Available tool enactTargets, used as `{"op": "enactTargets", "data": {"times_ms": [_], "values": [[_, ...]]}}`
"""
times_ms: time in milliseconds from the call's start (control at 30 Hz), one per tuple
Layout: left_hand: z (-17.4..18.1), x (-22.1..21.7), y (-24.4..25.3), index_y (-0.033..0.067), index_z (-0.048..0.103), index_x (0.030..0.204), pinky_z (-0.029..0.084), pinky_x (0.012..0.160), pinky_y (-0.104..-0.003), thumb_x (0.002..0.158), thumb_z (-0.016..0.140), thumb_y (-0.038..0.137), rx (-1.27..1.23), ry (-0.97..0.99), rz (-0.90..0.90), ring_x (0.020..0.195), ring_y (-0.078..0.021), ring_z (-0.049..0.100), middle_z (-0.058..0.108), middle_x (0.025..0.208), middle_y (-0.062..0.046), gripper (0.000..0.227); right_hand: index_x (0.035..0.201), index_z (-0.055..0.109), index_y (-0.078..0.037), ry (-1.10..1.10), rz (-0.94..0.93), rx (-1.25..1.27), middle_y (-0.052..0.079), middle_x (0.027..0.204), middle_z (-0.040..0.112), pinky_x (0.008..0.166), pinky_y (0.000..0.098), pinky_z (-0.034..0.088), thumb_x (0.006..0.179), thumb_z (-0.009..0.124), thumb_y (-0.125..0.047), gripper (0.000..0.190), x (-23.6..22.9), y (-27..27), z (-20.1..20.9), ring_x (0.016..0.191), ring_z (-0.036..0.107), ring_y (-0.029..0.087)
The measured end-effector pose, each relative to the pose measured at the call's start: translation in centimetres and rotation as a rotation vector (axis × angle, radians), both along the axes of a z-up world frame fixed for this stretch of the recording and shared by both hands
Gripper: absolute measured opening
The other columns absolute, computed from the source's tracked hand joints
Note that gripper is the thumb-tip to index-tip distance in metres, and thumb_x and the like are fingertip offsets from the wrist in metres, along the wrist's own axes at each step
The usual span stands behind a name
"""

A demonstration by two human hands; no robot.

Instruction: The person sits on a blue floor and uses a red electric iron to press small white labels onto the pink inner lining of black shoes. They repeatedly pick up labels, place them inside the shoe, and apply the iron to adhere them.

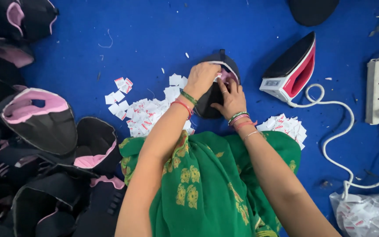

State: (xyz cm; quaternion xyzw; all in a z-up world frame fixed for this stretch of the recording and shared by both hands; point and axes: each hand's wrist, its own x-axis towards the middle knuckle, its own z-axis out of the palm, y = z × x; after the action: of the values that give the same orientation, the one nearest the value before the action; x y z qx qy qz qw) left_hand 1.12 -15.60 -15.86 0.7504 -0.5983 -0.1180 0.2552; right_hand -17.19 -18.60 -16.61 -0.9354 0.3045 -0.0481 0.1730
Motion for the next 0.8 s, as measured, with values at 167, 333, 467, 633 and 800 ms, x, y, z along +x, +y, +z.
{"op": "enactTargets", "data": {"times_ms": [167,333,467,633,800], "values": [[0.5,-1.4,3.3,0.0148,0.073,0.107,0.056,0.072,-0.047,0.095,0.06,0.012,-0.158,0.127,0.127,0.088,-0.0374,0.07,0.072,0.1,-0.014,0.018,0.152,0.046,-0.017,-0.017,-0.021,0.0,0.021,0.141,0.048,0.105,0.0484,0.044,0.063,0.092,-0.04,0.103,0.0,-0.2,0.0,0.122,0.049,0.043],[0.4,-3.7,6.4,0.0162,0.067,0.135,0.054,0.077,-0.043,0.09,0.059,0.009,-0.028,-0.226,0.098,0.091,-0.0312,0.066,0.063,0.099,-0.012,0.046,0.153,0.046,-0.017,-0.006,-0.027,0.008,0.021,0.141,0.048,0.105,0.0487,0.044,0.064,0.093,-0.039,0.103,-0.1,-0.3,0.0,0.123,0.049,0.042],[-0.5,-4.4,6.3,0.0189,0.062,0.142,0.052,0.082,-0.04,0.088,0.06,0.014,0.053,-0.412,0.132,0.095,-0.0278,0.06,0.059,0.104,-0.01,0.055,0.149,0.05,-0.017,-0.019,0.0,0.026,0.019,0.142,0.049,0.104,0.0485,0.045,0.06,0.094,-0.038,0.101,-0.1,-2.0,0.3,0.124,0.05,0.041],[-1.3,-4.9,5.4,0.0172,0.06,0.145,0.051,0.082,-0.04,0.087,0.061,0.014,0.067,-0.425,0.139,0.098,-0.028,0.06,0.059,0.107,-0.011,0.058,0.149,0.051,-0.018,0.016,0.034,0.045,0.018,0.142,0.05,0.105,0.0482,0.046,0.059,0.095,-0.037,0.102,-0.2,-3.2,0.1,0.123,0.05,0.041],[-1.3,-5.2,5.5,0.0151,0.06,0.144,0.051,0.084,-0.04,0.088,0.06,0.016,0.07,-0.438,0.158,0.099,-0.0271,0.059,0.058,0.106,-0.01,0.056,0.155,0.042,-0.026,0.128,0.011,0.028,0.02,0.141,0.048,0.101,0.0502,0.045,0.056,0.096,-0.037,0.113,1.2,-3.1,1.1,0.123,0.048,0.042]]}}
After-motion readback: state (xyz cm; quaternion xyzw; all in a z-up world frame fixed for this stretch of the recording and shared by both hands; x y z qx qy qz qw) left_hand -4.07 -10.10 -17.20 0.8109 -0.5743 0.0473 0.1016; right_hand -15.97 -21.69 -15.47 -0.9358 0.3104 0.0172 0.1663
